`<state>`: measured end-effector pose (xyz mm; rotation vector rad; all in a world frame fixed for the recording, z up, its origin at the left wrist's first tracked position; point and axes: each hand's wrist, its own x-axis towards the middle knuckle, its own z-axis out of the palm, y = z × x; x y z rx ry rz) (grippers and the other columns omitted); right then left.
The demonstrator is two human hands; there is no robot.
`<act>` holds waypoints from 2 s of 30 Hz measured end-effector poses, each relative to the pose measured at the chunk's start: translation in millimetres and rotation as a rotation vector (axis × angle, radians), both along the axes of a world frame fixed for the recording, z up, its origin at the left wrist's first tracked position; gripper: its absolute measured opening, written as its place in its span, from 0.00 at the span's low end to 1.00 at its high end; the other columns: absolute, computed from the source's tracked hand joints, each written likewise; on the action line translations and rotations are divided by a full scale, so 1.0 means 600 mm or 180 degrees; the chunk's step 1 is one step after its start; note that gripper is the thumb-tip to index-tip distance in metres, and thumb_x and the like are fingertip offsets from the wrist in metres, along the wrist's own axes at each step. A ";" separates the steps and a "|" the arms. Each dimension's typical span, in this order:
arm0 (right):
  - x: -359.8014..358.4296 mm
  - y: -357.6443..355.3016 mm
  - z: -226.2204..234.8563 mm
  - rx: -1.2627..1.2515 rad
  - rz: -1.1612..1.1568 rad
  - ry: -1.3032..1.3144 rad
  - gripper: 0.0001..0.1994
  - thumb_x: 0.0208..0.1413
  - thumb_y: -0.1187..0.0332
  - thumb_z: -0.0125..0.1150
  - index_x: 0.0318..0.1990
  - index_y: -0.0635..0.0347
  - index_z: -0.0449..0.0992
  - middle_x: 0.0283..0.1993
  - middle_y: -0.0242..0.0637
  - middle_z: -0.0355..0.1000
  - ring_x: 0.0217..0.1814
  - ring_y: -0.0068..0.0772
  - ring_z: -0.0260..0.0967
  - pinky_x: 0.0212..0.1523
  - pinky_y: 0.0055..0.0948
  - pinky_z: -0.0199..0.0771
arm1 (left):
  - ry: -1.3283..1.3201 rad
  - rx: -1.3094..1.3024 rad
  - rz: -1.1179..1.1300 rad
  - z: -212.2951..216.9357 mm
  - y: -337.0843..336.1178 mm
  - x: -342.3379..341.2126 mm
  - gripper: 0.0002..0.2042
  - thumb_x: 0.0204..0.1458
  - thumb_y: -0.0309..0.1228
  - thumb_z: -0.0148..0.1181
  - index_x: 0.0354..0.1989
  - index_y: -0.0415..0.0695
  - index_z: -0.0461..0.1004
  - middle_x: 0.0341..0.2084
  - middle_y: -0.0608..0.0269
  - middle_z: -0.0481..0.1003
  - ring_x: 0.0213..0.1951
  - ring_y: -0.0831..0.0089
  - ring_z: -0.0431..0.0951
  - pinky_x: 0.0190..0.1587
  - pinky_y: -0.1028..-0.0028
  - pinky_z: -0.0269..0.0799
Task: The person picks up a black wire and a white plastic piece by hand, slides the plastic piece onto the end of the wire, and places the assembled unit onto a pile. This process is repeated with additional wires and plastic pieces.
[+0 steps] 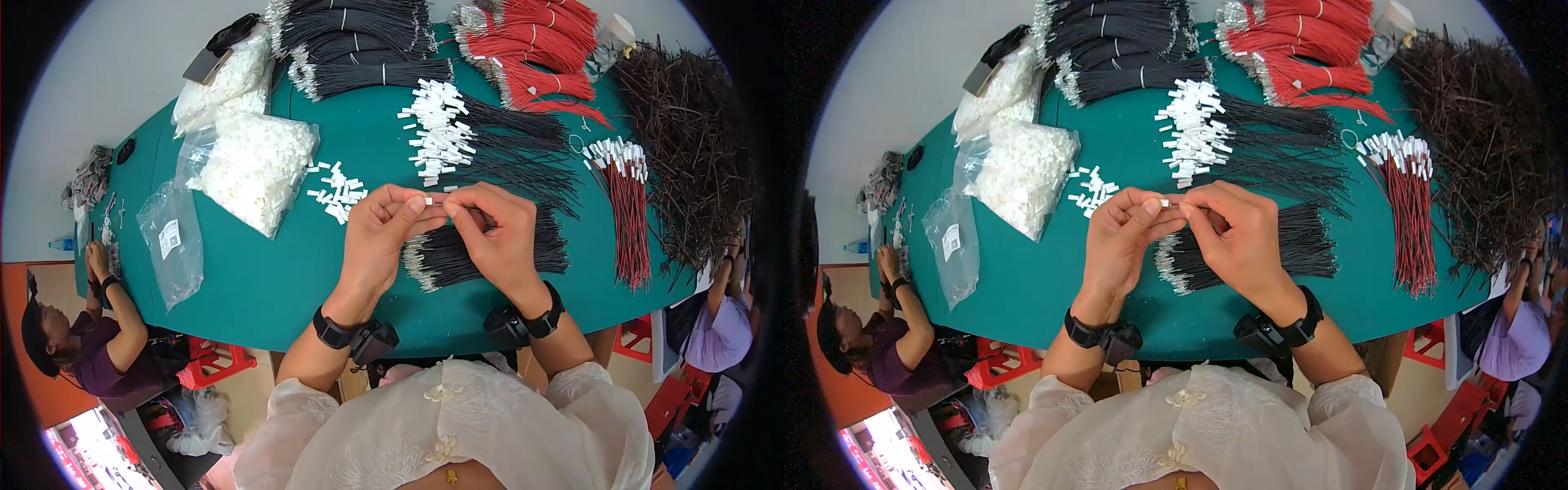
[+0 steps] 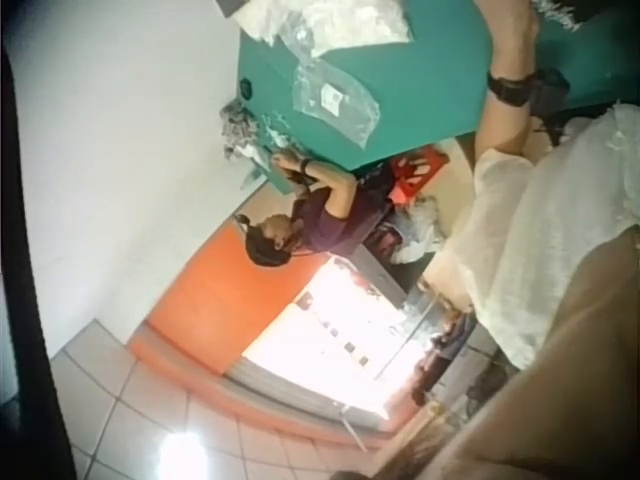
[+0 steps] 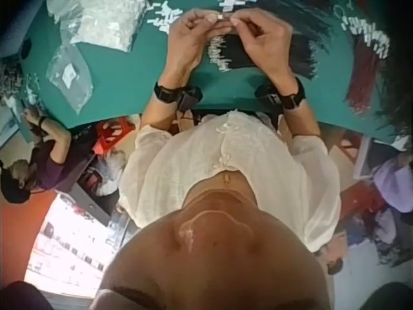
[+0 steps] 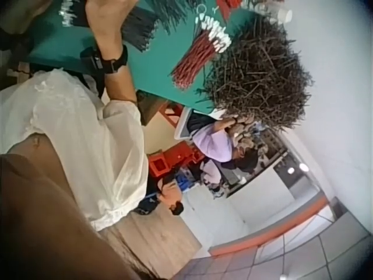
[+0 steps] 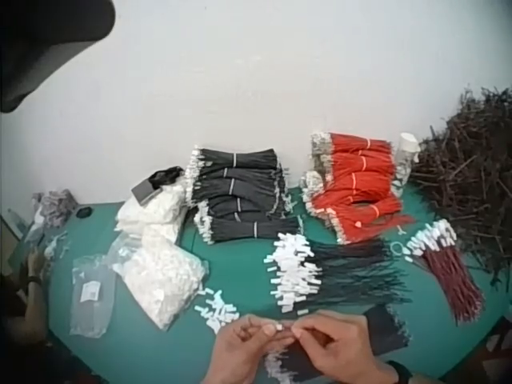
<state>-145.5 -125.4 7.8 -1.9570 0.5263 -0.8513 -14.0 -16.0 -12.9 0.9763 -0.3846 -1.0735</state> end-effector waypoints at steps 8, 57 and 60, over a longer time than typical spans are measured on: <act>0.000 -0.003 -0.004 0.0185 0.0113 -0.0074 0.03 0.53 0.80 0.65 0.35 0.65 0.81 0.26 0.31 0.73 0.20 0.15 0.56 0.21 0.21 0.52 | -0.0001 0.0019 -0.0031 0.000 0.000 0.001 0.06 0.63 0.27 0.57 0.41 0.36 0.74 0.43 0.47 0.80 0.44 0.64 0.83 0.50 0.67 0.81; -0.018 -0.021 0.012 0.0646 0.0375 0.0302 0.03 0.56 0.80 0.65 0.37 0.66 0.78 0.25 0.25 0.70 0.26 0.12 0.62 0.25 0.17 0.59 | -0.1048 0.0183 -0.0057 0.029 0.008 0.042 0.10 0.62 0.23 0.57 0.49 0.34 0.75 0.38 0.51 0.82 0.38 0.71 0.82 0.44 0.75 0.78; -0.015 -0.020 0.007 0.0698 0.0269 0.0182 0.04 0.55 0.79 0.66 0.38 0.66 0.80 0.25 0.27 0.72 0.26 0.13 0.63 0.25 0.16 0.59 | -0.1027 0.0166 -0.0104 0.023 0.006 0.040 0.11 0.62 0.25 0.57 0.51 0.35 0.74 0.39 0.50 0.82 0.39 0.70 0.83 0.44 0.74 0.78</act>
